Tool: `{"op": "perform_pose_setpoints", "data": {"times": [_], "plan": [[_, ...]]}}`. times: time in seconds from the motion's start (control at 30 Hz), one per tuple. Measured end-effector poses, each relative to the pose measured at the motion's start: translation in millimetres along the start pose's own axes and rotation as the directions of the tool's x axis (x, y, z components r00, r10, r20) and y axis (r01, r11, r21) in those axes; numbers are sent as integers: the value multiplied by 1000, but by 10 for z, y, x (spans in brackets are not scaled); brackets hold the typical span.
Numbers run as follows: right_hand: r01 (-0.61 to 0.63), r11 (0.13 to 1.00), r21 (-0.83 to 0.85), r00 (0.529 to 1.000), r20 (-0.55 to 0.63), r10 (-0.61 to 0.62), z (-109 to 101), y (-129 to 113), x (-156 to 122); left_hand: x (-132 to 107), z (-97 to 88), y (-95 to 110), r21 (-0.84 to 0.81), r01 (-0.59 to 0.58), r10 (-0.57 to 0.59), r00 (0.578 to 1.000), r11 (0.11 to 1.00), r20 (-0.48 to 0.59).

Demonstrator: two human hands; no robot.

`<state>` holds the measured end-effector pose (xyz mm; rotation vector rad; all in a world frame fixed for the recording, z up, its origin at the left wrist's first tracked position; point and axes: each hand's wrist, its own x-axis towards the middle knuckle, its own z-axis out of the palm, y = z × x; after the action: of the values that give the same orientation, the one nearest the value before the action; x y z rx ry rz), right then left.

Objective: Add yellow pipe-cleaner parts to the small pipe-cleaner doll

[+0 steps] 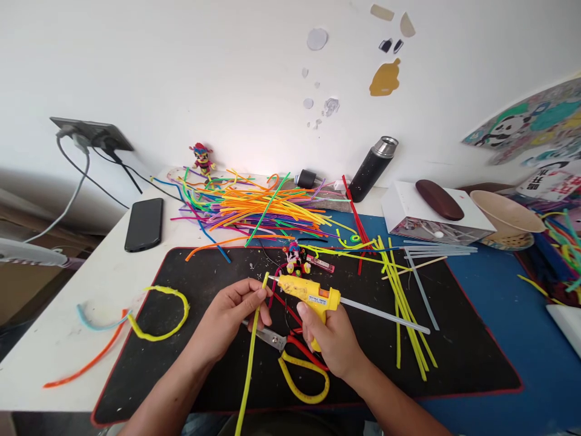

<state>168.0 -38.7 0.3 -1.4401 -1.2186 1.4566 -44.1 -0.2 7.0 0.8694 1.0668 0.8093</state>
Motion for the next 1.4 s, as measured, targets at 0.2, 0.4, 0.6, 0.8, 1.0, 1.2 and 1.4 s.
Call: {"op": "perform_pose_setpoints", "data": {"times": [0.2,0.4,0.6,0.8,1.0,1.2,1.4], "plan": [[24,999,-27,999,23,-23,6,-53,-9,-11,-9,-2,0,-4,4,1000,1000,5],[58,997,-51,998,20,-57,1,-84,-25,-6,-8,-18,0,2,-2,1000,1000,3],[66,997,-51,997,36,-64,-4,-35,-32,8,-13,-40,-5,-2,2,1000,1000,10],[34,999,-40,998,46,-32,13,-7,-41,5,-4,-34,7,1,-1,1000,1000,6],[16,998,-53,999,51,-13,22,-41,-44,0,-7,-41,33,-6,6,1000,999,5],[8,999,-50,999,46,-6,17,-34,-42,3,3,-21,70,-19,19,1000,997,8],[20,999,-50,999,37,-18,14,-12,-45,-11,8,-13,98,-14,13,1000,995,10]]}}
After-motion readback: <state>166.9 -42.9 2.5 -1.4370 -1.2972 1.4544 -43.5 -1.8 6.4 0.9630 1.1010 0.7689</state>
